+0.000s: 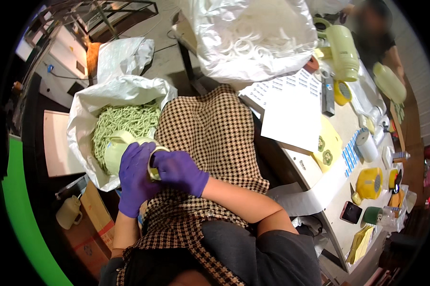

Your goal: The person applies adhesive labels to the exterior of plastic jugs, inserts plastic rings or seals into the jug openings, and places the labeled jugs into a cardboard shipping box.

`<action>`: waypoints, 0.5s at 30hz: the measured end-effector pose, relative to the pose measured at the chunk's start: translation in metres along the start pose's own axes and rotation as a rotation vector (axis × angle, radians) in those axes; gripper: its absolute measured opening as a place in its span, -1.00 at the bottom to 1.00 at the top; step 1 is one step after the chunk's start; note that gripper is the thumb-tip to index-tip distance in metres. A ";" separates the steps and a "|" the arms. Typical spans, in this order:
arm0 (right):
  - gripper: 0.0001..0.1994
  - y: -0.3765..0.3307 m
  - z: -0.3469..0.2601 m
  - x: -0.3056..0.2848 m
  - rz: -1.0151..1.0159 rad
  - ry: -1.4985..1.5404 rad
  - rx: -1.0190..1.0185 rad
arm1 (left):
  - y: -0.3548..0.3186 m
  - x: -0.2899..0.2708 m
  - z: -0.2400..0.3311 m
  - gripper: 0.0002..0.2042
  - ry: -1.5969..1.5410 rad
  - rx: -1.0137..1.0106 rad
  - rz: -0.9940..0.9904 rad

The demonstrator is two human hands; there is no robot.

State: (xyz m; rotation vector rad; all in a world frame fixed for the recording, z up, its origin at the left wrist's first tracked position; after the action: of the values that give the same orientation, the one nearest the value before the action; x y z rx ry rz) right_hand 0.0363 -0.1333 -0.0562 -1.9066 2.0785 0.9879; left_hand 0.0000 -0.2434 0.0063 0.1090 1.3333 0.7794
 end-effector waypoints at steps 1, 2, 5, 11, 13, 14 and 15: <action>-0.82 0.001 0.001 -0.001 0.010 0.033 0.017 | 0.002 -0.002 0.001 -0.32 -0.010 0.001 0.020; -0.83 0.002 -0.001 -0.001 0.025 0.021 0.014 | 0.003 -0.003 0.002 -0.31 -0.016 0.008 0.030; -0.83 0.006 -0.002 0.000 0.005 -0.049 -0.006 | 0.006 -0.003 0.003 -0.32 -0.039 -0.010 0.007; -0.81 0.009 -0.002 0.000 -0.124 -0.098 -0.009 | 0.002 0.003 0.001 -0.33 -0.015 -0.031 -0.083; -0.83 0.007 -0.006 -0.003 -0.126 -0.133 -0.053 | 0.000 0.000 0.001 -0.30 -0.021 -0.016 -0.030; -0.84 0.007 -0.006 -0.003 -0.126 -0.099 -0.035 | -0.001 -0.001 0.000 -0.29 -0.022 -0.001 -0.021; -0.84 0.007 -0.004 -0.003 -0.124 -0.071 -0.005 | -0.001 0.000 -0.002 -0.27 -0.025 -0.026 -0.020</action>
State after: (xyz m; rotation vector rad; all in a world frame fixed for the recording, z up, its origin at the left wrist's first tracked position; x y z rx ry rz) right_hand 0.0314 -0.1331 -0.0487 -1.9465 1.8957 1.0180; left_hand -0.0015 -0.2452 0.0056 0.0841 1.2989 0.7755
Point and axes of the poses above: each hand's wrist, its own y-axis towards the middle knuckle, its own x-axis out of the palm, z = x × y, the point moved 6 cm from there along y, towards the middle knuckle
